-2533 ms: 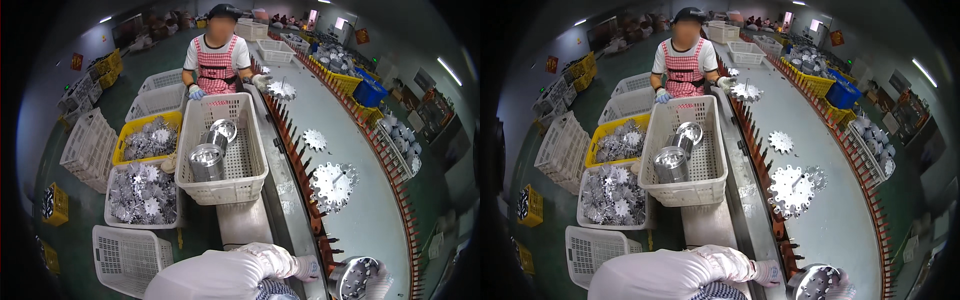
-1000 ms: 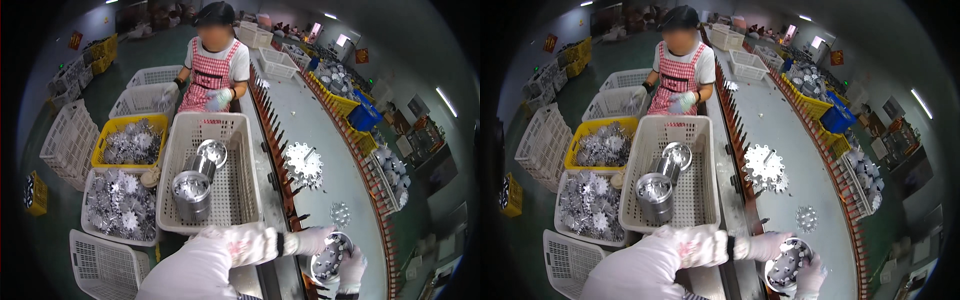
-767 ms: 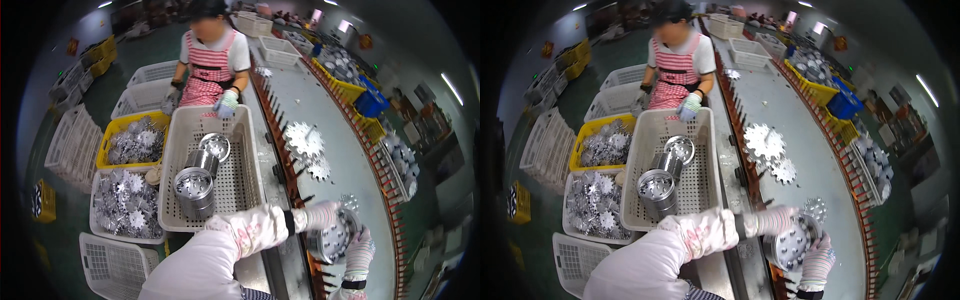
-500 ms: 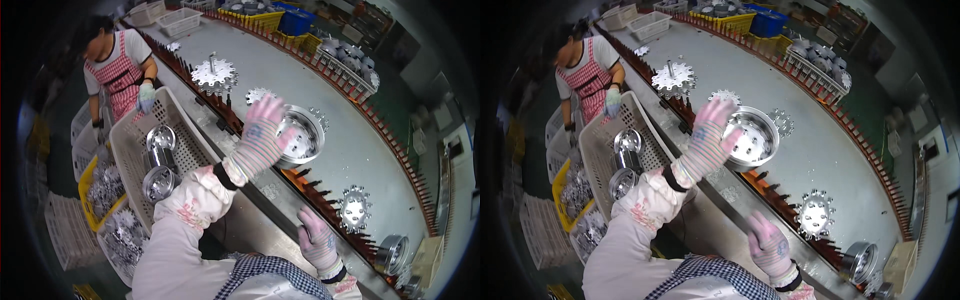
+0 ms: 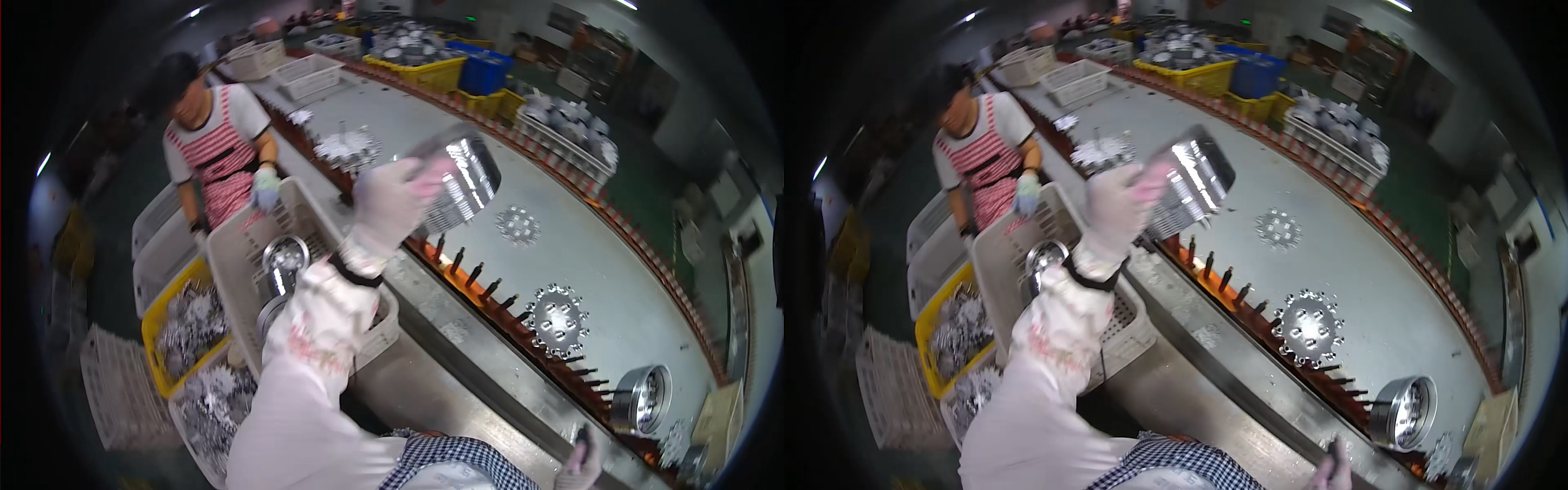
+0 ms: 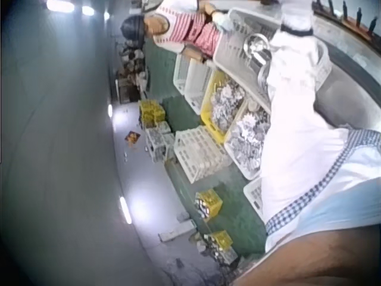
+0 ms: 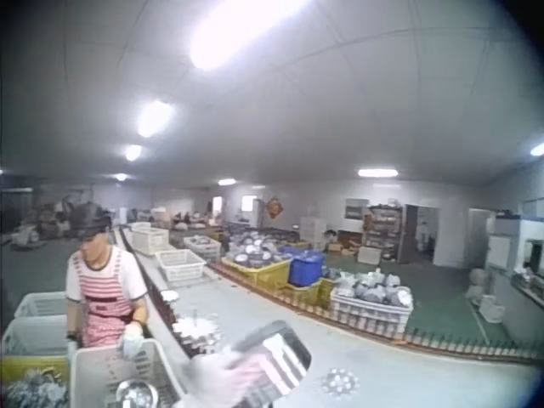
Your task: Assembling and sorting circular metal components at a manufacturing conveyor belt.
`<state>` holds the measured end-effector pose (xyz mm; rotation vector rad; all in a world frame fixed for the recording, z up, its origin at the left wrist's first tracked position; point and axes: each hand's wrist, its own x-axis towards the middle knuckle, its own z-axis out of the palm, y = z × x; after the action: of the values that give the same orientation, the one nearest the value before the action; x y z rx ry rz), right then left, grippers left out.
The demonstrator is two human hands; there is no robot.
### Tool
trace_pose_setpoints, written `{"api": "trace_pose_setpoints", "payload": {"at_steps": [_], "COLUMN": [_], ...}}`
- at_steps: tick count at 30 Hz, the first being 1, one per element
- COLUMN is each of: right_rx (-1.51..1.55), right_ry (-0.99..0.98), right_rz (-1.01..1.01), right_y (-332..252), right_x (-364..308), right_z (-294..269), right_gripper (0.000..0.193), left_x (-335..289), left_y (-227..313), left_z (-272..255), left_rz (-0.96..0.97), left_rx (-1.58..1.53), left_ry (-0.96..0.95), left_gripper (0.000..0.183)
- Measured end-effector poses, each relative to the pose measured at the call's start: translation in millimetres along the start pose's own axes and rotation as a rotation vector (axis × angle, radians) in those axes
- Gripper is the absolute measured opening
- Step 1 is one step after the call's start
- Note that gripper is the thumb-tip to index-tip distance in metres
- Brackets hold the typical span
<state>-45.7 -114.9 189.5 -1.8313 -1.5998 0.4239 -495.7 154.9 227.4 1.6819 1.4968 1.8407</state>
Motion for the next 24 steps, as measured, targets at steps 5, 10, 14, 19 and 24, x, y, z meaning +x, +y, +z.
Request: {"api": "trace_pose_setpoints", "payload": {"at_steps": [5, 10, 14, 19, 24], "right_rx": [0.247, 0.159, -0.013, -0.059, -0.055], "right_ry": [0.095, -0.418, -0.758, -0.874, -0.894], "right_rz": [0.076, -0.171, -0.113, -0.084, -0.061], "right_y": [-2, -68, -81, -53, -33], "right_x": [20, 41, 50, 32, 17], "right_z": [-14, 25, 77, 109, 118], "right_gripper": [0.038, 0.055, 0.057, 0.054, 0.051], "left_x": [-18, -132, -208, -239, -245], "left_y": [25, 62, 109, 110, 127], "left_z": [-19, 18, 44, 42, 33], "left_rz": [0.057, -0.097, 0.102, 0.142, 0.188], "left_rx": [0.321, -0.138, -0.290, -0.202, -0.262], "left_ry": [0.130, -0.350, -0.517, -0.475, -0.518], "left_gripper": [0.042, 0.027, 0.051, 0.058, 0.061]}}
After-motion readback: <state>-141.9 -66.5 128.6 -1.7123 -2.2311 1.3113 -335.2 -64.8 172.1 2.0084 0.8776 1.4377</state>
